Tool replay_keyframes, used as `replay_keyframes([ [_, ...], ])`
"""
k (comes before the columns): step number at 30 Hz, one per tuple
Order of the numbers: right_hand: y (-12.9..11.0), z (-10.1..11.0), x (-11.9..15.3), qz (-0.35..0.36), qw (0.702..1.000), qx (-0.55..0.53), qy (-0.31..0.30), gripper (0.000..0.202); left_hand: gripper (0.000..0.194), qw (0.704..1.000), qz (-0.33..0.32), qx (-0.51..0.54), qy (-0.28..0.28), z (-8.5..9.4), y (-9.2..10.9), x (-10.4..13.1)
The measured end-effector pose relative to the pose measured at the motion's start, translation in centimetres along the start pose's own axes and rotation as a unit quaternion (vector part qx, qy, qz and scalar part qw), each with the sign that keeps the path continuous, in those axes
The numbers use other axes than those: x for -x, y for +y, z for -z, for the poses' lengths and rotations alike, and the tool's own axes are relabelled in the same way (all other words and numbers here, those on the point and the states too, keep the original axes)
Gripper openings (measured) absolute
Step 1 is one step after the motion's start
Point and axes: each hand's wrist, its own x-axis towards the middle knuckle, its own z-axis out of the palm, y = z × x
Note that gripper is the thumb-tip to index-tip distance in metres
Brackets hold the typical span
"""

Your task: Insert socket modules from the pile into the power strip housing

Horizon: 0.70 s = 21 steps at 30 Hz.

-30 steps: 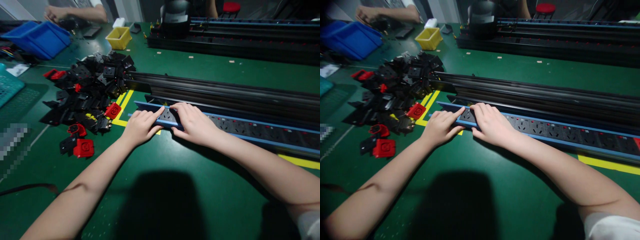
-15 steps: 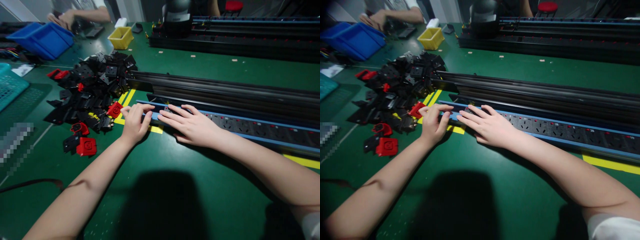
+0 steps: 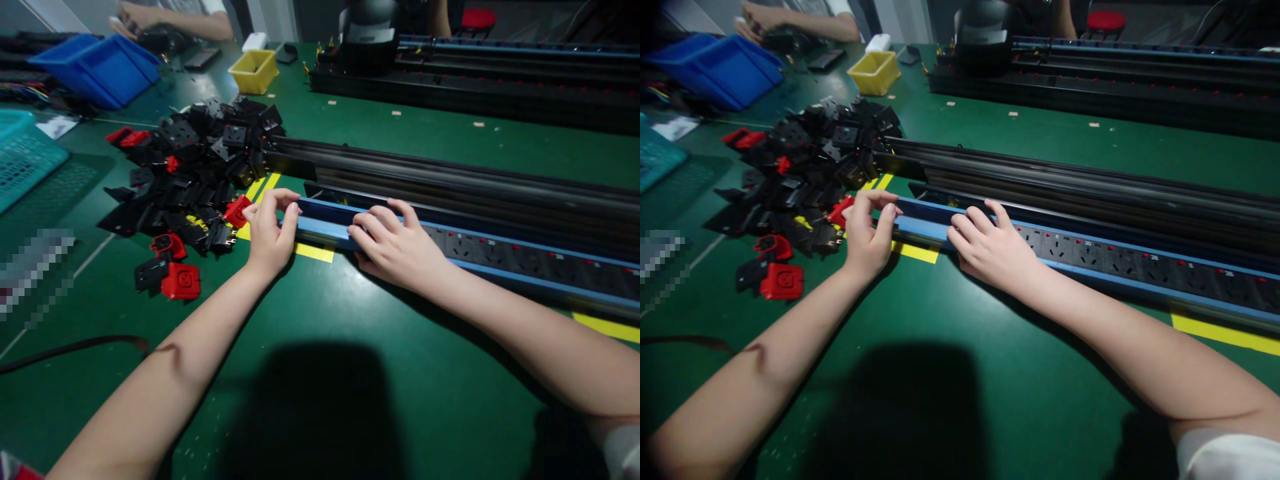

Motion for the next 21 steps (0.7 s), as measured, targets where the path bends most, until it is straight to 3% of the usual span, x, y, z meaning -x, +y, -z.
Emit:
replay_keyframes([
  [7, -0.4, 0.1, 0.0, -0.005, 0.999, 0.036, -0.015, 0.034, 0.014, 0.996, 0.073, -0.002, 0.052, -0.2, -0.6, -0.2],
  [15, -0.5, 0.4, -0.1, 0.001, 0.999, 0.041, -0.024, 0.033, 0.007, 0.989, 0.111, 0.017, 0.097, -0.4, -2.0, -0.6],
  [21, -0.6, 0.1, 0.1, -0.004, 0.999, 0.036, -0.019, 0.035, 0.012, 0.991, 0.076, 0.013, 0.111, -0.4, -2.6, -0.4],
])
